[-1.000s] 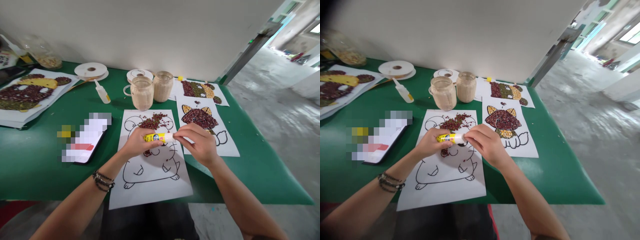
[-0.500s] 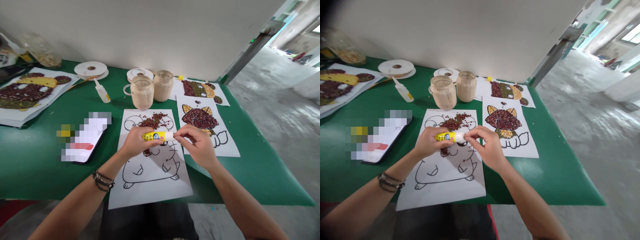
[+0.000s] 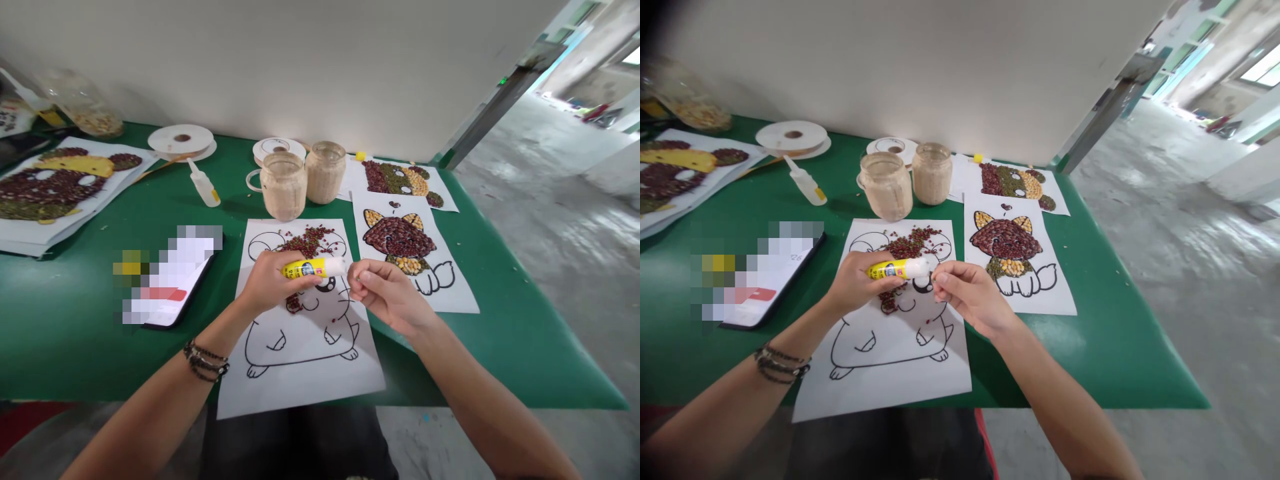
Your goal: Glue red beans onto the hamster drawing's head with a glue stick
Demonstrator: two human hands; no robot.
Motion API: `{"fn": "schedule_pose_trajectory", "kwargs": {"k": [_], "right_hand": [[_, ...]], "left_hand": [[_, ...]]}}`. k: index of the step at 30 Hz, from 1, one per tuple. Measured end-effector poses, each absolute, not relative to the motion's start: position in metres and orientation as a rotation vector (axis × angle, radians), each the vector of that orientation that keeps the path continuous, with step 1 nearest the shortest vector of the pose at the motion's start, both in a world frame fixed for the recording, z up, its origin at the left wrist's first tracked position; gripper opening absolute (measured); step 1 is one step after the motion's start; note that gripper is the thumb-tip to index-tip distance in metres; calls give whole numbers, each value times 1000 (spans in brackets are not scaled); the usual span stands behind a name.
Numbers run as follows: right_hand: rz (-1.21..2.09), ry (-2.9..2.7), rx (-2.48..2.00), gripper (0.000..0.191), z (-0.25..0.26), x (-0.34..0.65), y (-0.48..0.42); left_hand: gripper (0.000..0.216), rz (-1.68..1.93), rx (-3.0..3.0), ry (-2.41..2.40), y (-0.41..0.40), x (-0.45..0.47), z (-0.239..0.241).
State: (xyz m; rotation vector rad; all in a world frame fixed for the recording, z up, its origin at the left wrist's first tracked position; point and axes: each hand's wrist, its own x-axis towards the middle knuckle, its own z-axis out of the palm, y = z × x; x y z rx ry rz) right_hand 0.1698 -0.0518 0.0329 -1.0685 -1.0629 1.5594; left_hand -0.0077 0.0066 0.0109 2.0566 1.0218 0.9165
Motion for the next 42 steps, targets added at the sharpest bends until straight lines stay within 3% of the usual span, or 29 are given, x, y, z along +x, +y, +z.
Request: {"fn": "schedule_pose_trajectory", "kwargs": {"k": [5, 12, 16, 21, 42], "right_hand": [[1342, -1064, -1123, 22, 31, 193, -53], [664, -950, -1575, 17, 14, 272, -56], [370, -1161, -1920, 15, 2, 292, -67], [36, -1373, -1887, 15, -8, 298, -69], [-23, -1449, -1951, 15, -17, 303, -66]], "left_hand": [[30, 923, 2017, 1014, 7, -8, 9], [27, 919, 2029, 1006, 7, -7, 8], [26, 901, 2032, 1016, 6, -6, 9], [30, 822, 2080, 1011, 6, -5, 9], [30, 838, 2089, 1049, 7, -5, 8]]}}
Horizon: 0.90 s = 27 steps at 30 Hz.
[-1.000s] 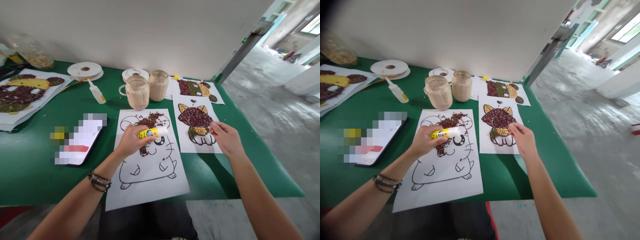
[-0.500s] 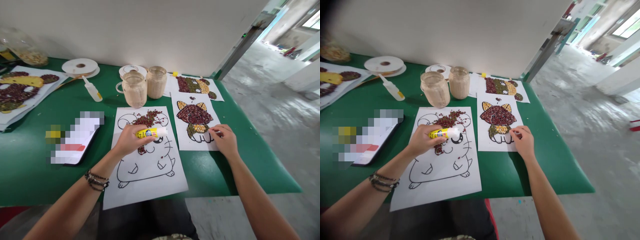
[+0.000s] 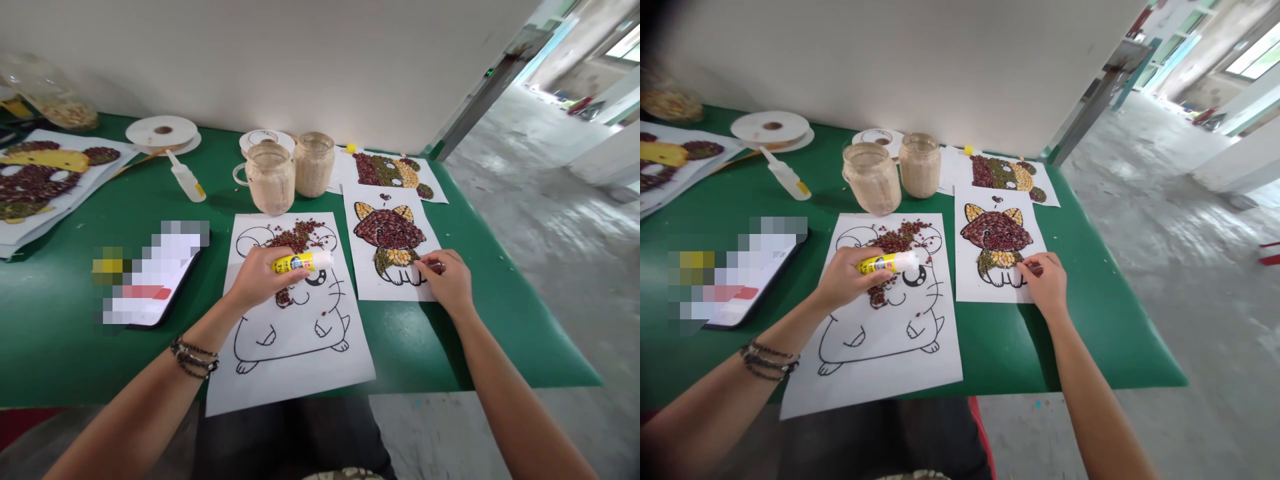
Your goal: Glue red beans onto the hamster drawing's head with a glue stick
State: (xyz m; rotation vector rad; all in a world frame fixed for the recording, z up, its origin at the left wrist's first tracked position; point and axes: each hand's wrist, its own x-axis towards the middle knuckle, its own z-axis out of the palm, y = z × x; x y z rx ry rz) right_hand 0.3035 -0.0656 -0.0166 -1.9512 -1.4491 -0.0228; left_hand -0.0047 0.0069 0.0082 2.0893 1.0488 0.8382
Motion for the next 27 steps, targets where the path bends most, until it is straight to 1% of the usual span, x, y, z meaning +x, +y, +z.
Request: {"fn": "schedule_pose_trajectory", "kwargs": {"k": [11, 20, 27], "right_hand": [[-154, -1527, -1918, 16, -20, 306, -68], [-63, -1453, -1988, 12, -15, 302, -67], [4, -1413, -1986, 13, -14, 304, -69]], "left_hand": [[28, 816, 2109, 1055, 7, -7, 9], [27, 824, 2087, 1067, 6, -7, 8], [26, 897, 2000, 1031, 7, -7, 7]]}}
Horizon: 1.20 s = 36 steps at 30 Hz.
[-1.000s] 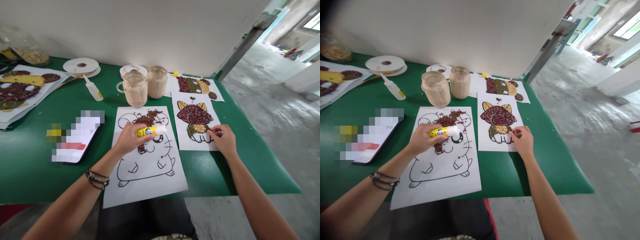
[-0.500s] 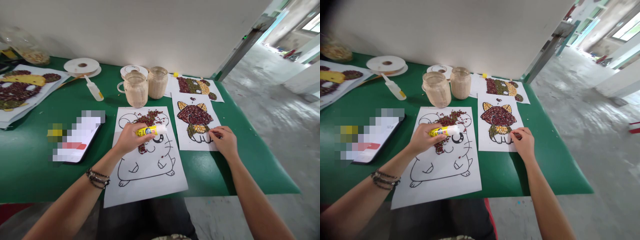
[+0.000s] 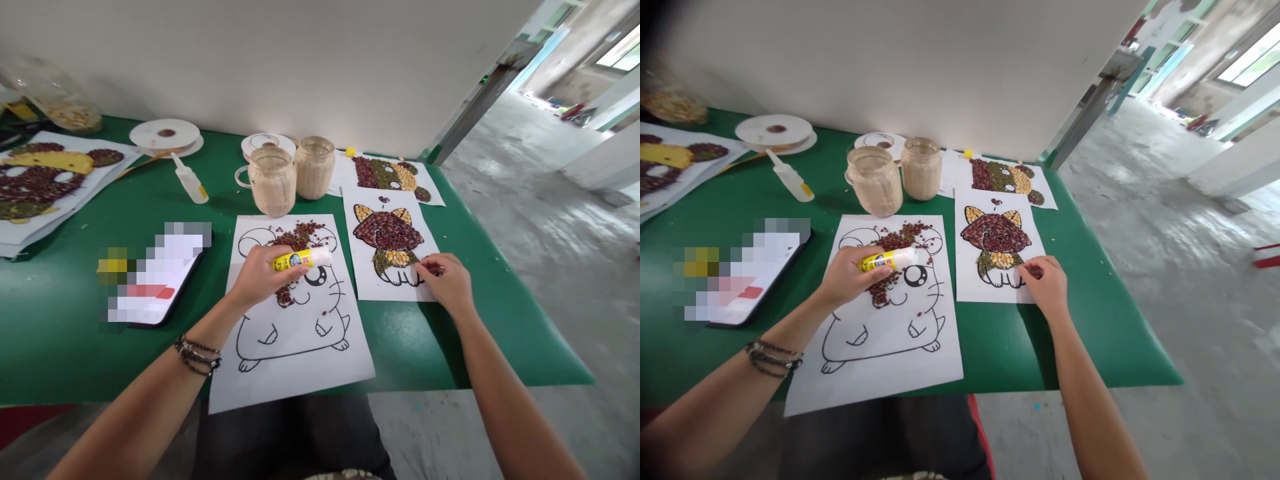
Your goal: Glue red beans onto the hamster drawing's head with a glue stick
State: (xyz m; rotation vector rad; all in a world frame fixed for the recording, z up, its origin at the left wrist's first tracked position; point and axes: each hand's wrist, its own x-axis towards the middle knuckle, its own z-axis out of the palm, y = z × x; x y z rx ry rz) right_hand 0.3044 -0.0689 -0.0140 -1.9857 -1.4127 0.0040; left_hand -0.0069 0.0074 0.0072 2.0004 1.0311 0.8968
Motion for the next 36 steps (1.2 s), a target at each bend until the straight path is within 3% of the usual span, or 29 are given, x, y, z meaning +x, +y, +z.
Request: {"fn": "schedule_pose_trajectory", "kwargs": {"k": [6, 14, 19, 31, 36], "right_hand": [[-55, -1322, -1947, 11, 3, 292, -75], [481, -2128, -1533, 11, 26, 187, -49], [506, -2419, -1471, 10, 9, 146, -28], [355, -2476, -1440, 15, -2, 136, -32], [518, -2217, -1362, 10, 13, 150, -26]], "left_hand": [[37, 1030, 1686, 922, 12, -9, 0], [54, 1183, 1278, 774, 17, -9, 0], [55, 1150, 1226, 755, 15, -10, 3], [53, 1034, 1363, 764, 17, -11, -5], [48, 1025, 1374, 749, 16, -11, -8]]}}
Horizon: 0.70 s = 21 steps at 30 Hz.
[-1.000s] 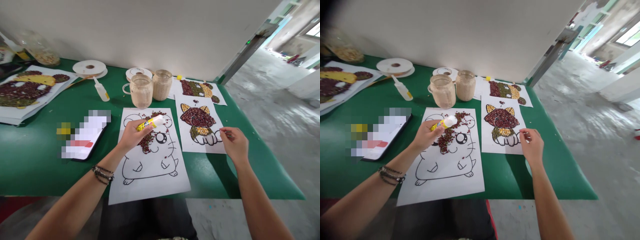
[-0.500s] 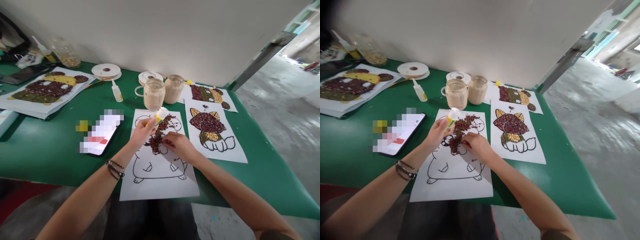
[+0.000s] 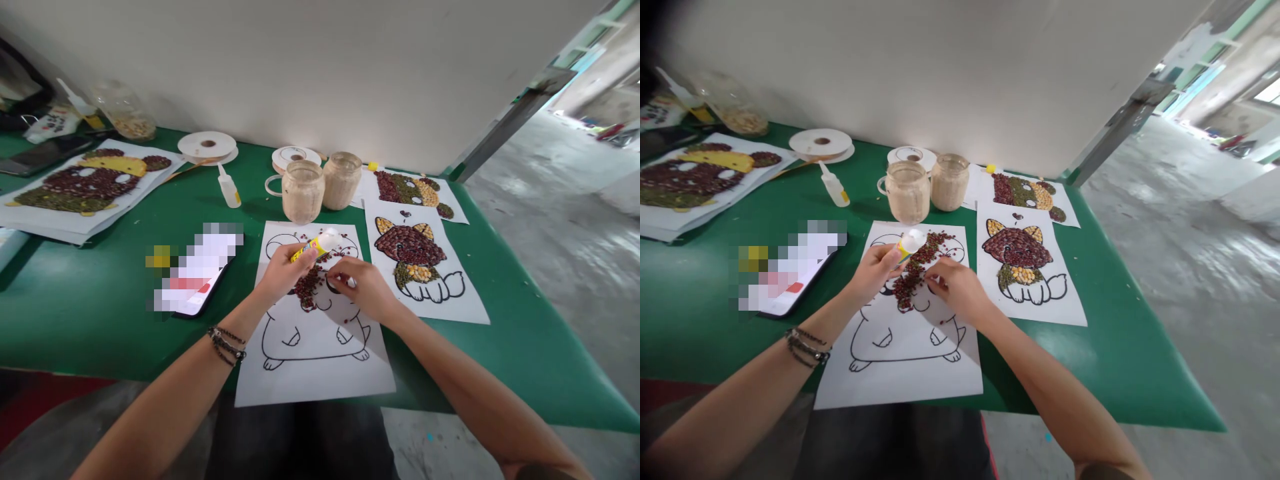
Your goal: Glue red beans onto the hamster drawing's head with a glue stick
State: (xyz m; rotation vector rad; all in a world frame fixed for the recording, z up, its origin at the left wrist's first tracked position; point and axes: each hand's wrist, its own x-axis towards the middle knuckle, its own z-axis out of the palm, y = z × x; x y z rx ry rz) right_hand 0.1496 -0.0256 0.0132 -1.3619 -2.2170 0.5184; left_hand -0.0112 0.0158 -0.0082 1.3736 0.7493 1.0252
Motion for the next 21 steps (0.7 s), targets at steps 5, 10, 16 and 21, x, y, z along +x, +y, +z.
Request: {"fn": "schedule_pose_trajectory", "kwargs": {"k": [5, 10, 16, 21], "right_hand": [[466, -1888, -1195, 5, 53, 167, -19], [230, -2161, -1067, 6, 74, 169, -13], [242, -2232, -1034, 7, 75, 168, -13], [547, -2022, -1085, 5, 68, 173, -7]], "left_hand": [[45, 920, 1377, 715, 15, -10, -6], [42, 827, 1435, 736, 13, -11, -4], [40, 807, 1469, 752, 12, -12, -2], [39, 838, 1431, 766, 14, -11, -6]]}}
